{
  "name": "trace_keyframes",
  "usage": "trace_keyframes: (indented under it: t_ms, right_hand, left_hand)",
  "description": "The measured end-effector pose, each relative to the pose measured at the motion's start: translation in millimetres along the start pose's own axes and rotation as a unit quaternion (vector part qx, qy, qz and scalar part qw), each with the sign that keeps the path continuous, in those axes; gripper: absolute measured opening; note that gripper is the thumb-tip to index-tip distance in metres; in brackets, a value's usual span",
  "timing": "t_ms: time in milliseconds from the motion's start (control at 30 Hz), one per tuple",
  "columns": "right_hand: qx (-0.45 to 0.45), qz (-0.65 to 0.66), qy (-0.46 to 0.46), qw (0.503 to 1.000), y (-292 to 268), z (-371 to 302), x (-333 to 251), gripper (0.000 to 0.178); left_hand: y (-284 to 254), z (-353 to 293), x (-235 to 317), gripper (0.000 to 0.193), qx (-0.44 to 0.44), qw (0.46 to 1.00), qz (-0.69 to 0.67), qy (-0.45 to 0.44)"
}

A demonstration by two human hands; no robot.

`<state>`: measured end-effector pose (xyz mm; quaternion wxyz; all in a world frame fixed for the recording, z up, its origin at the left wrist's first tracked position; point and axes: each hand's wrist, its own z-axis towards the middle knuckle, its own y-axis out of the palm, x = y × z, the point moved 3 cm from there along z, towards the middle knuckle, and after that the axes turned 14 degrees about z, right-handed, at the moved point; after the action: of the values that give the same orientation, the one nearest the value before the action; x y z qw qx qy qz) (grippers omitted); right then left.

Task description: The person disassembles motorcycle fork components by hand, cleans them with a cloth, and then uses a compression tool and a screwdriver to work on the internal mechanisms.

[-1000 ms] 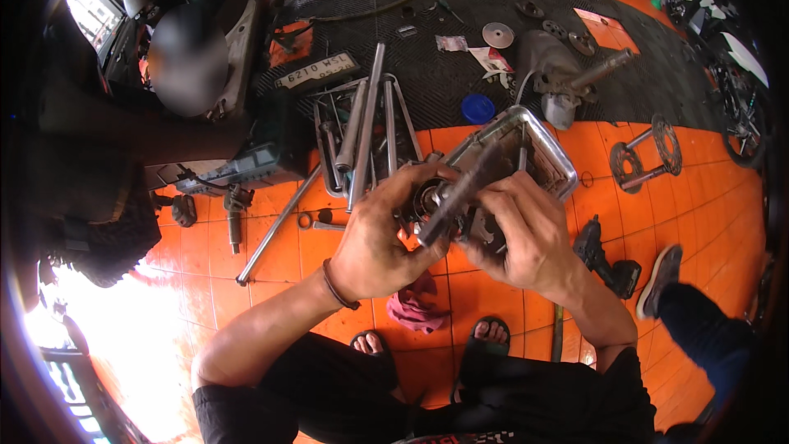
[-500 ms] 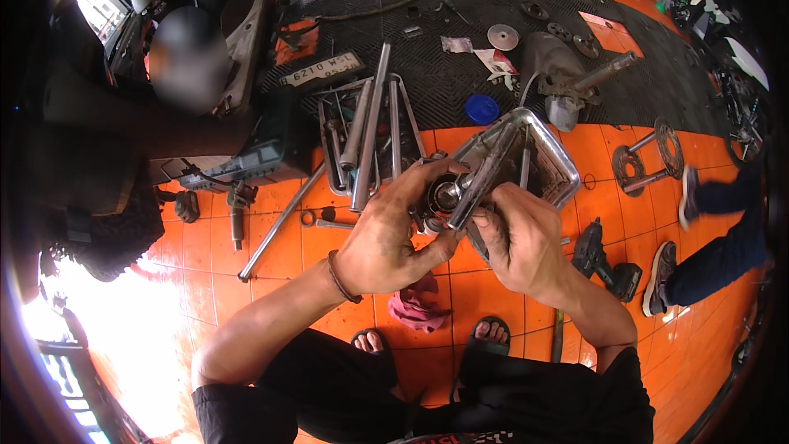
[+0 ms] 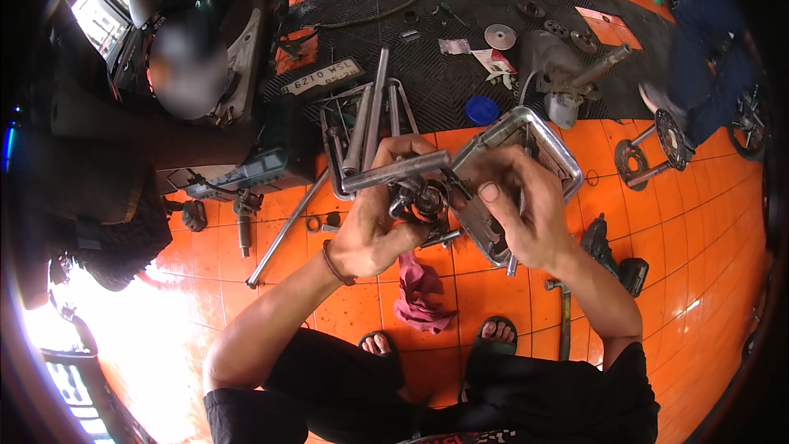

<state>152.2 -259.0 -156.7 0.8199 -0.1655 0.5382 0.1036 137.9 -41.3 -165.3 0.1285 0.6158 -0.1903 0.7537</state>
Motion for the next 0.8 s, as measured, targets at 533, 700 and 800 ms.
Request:
trace_keyframes:
  t_ms: [533,700,800]
  right_hand:
    - [-0.084,-0.339,-0.464,0.814,-1.7,18.6,7.8,0.040]
    - [-0.133,-0.192,-0.354,0.906,-9.4,27.1,3.2,0.061]
    - [-0.171,-0.053,-0.251,0.951,-12.7,26.6,-7.2,0.058]
  left_hand:
    - [0.7,21.8,-4.1,0.073,0.024,0.997,0.048,0.062]
    - [6.5,21.1,12.9,0.074,-0.029,0.996,0.081,-0.007]
    - [8.2,20.3,12.3,0.072,-0.009,0.991,0.125,0.053]
